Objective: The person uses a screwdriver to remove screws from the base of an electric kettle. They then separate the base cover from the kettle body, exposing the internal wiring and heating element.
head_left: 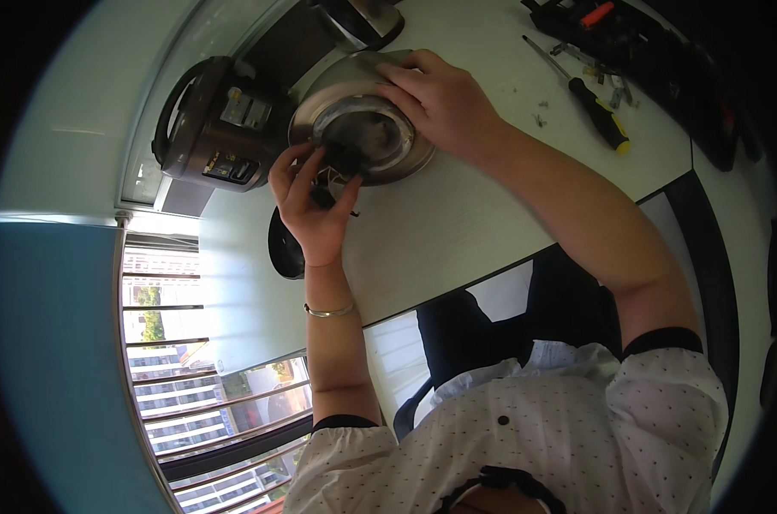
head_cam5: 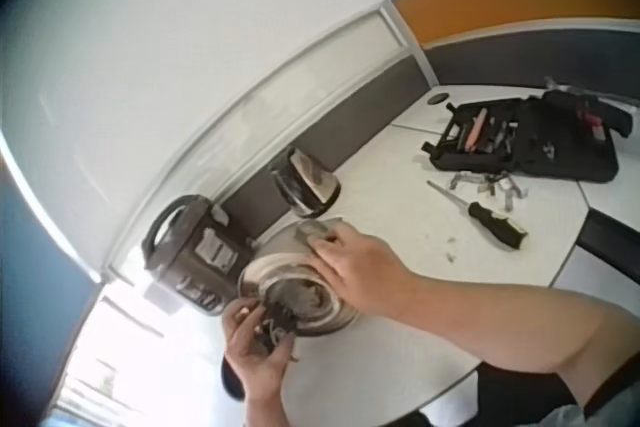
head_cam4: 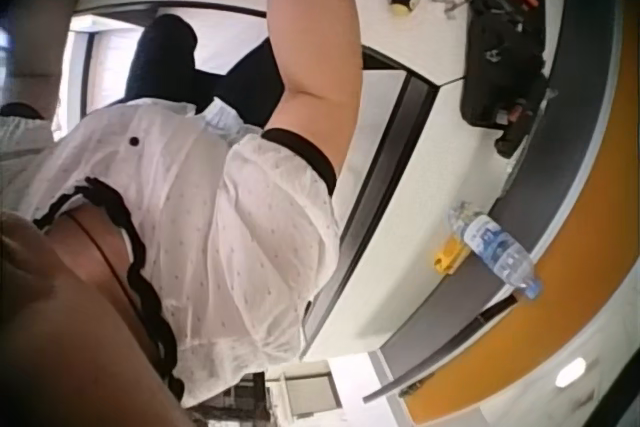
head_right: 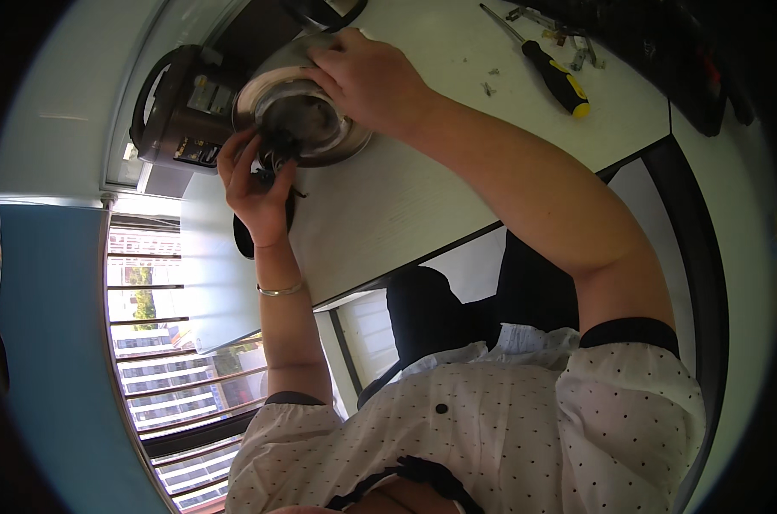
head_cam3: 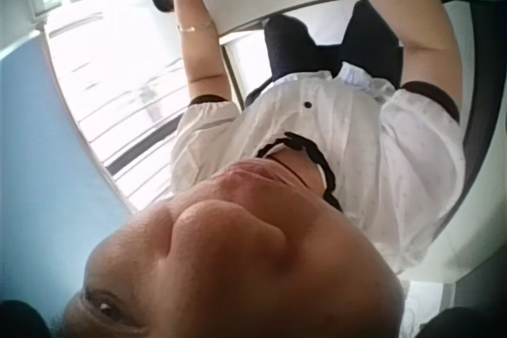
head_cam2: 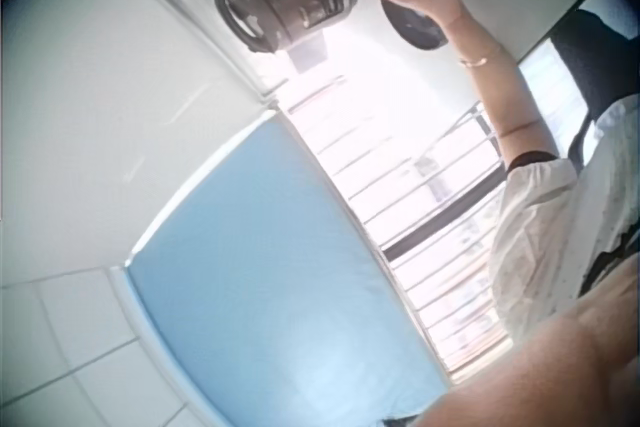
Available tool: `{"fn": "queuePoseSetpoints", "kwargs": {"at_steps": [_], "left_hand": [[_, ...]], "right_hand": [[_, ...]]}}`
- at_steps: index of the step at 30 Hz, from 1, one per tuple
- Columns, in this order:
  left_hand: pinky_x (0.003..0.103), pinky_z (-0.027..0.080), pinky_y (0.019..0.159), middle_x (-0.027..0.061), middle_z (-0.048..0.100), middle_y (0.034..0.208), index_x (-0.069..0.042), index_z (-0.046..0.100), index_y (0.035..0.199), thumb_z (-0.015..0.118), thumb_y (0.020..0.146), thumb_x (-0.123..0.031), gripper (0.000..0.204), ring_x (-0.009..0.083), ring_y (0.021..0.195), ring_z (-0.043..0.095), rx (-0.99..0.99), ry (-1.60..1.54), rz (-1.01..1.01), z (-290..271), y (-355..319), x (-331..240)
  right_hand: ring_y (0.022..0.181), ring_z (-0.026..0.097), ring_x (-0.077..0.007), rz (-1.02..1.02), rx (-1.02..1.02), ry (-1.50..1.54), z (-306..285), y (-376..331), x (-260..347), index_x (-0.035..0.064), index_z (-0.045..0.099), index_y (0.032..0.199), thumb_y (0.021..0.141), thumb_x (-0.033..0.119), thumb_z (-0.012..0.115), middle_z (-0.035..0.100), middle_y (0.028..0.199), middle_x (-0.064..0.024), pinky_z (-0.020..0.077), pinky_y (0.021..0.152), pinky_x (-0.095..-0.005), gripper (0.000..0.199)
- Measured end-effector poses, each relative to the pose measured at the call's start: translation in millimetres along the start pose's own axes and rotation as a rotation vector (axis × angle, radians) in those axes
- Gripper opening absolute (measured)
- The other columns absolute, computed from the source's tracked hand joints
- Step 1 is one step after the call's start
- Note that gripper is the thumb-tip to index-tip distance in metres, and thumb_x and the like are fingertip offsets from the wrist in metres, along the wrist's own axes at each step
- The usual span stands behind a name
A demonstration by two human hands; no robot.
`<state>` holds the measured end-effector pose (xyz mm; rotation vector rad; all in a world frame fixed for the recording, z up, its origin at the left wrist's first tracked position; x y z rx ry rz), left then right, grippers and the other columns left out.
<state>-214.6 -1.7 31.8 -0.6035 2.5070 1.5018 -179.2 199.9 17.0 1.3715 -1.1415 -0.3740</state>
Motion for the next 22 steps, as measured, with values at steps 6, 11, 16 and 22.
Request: {"fn": "queuePoseSetpoints", "kwargs": {"at_steps": [6, 11, 16, 22], "left_hand": [[0.028, 0.047, 0.075, 0.0089, 0.049, 0.116, 0.0, 0.065, 0.099, 0.078, 0.051, 0.004, 0.049, 0.0195, 0.093, 0.051, 0.024, -0.029, 0.025, -1.3, 2.5, 1.2], [0.029, 0.044, 0.076, 0.0088, 0.049, 0.117, -0.003, 0.066, 0.098, 0.078, 0.05, 0.003, 0.05, 0.0205, 0.097, 0.049, 0.027, -0.028, 0.019, -3.6, 0.1, 8.5], [0.031, 0.041, 0.078, 0.0088, 0.052, 0.114, -0.006, 0.068, 0.098, 0.079, 0.05, -0.002, 0.05, 0.0235, 0.1, 0.048, 0.023, 0.059, 0.016, -4.3, -0.5, 7.7], [0.032, 0.041, 0.079, 0.008, 0.052, 0.116, -0.008, 0.068, 0.1, 0.08, 0.05, -0.005, 0.051, 0.0246, 0.103, 0.046, 0.012, 0.161, 0.058, -2.9, 1.1, 2.7]], "right_hand": [[0.068, 0.062, -0.023, 0.011, 0.033, -0.028, -1.1, 0.8, 2.8, 0.0022, 0.064, 0.102, 0.085, 0.02, 0.064, 0.059, 0.087, -0.0104, 0.0514, 0.061, -0.0312, 0.025], [0.068, 0.062, -0.0235, 0.019, 0.044, -0.029, 1.8, -0.2, 3.0, 0.0022, 0.064, 0.102, 0.085, 0.02, 0.063, 0.058, 0.087, -0.0109, 0.0514, 0.061, -0.0315, 0.025], [0.069, 0.062, -0.0239, 0.046, 0.064, -0.026, 1.2, 1.4, 3.1, 0.0013, 0.064, 0.102, 0.085, 0.019, 0.063, 0.058, 0.087, -0.011, 0.0517, 0.062, -0.0319, 0.024], [0.078, 0.065, -0.0258, 0.085, 0.056, 0.006, 1.2, 3.2, 1.4, 0.0023, 0.064, 0.102, 0.086, 0.017, 0.062, 0.061, 0.098, -0.0132, 0.053, 0.066, -0.0306, 0.022]]}}
Point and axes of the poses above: each hand's wrist, its own y-axis towards the middle knuckle, its own z-axis out of the palm, x = y × z, the point moved 4 cm from there along y, towards the middle knuckle
